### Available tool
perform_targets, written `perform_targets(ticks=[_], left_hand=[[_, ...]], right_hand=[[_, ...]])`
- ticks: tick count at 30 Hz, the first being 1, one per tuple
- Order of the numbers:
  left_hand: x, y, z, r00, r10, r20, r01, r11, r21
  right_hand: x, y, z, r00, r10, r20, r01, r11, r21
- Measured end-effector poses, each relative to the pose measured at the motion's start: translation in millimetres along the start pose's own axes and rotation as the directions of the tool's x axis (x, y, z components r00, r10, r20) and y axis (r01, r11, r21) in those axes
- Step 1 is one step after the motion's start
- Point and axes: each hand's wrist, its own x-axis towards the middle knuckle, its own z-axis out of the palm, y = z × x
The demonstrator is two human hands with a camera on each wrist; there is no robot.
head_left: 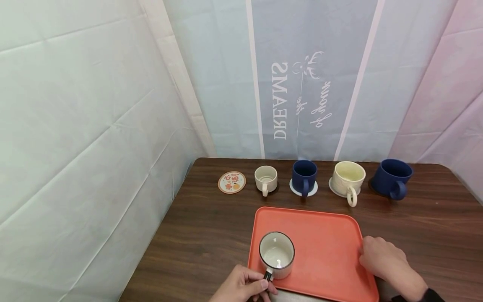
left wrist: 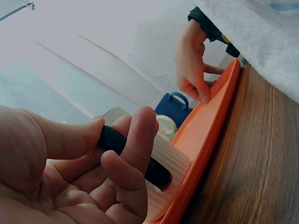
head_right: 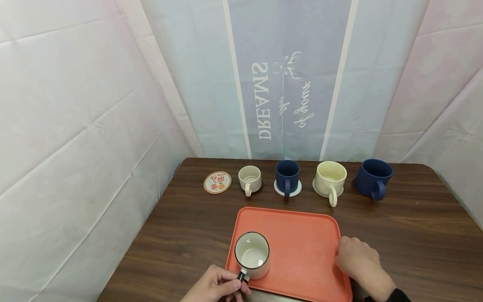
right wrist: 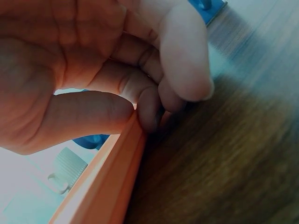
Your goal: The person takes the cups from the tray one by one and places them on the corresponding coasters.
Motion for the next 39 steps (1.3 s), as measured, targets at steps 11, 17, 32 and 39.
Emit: perform_targets(ticks=[11,17,32,39], left_hand=[[-0.4,6.8,-4.3,0.998,0.033,-0.057,-0.031,0.999,0.033],[1.2,12.9,-7.1,0.991,0.067,-0.114,-0.054,0.993,0.108],[8.2,20.3,-15.0,0.951,0.144,-0.274,-0.112,0.985,0.128],[14.5,20.7,-20.1,0.917,0.148,-0.371,-0.11,0.987,0.121]], right_hand=[[1.0,1.5,1.1,1.0,0.011,0.008,-0.011,1.0,0.004],[0.9,1.3,0.6,1.0,0.015,0.012,-0.015,1.0,0.003],[-1.7,0.4,1.1,1.0,0.0,-0.026,0.0,1.0,-0.014],[-0.7,0.7,1.1,1.0,-0.003,-0.027,0.003,1.0,-0.014]])
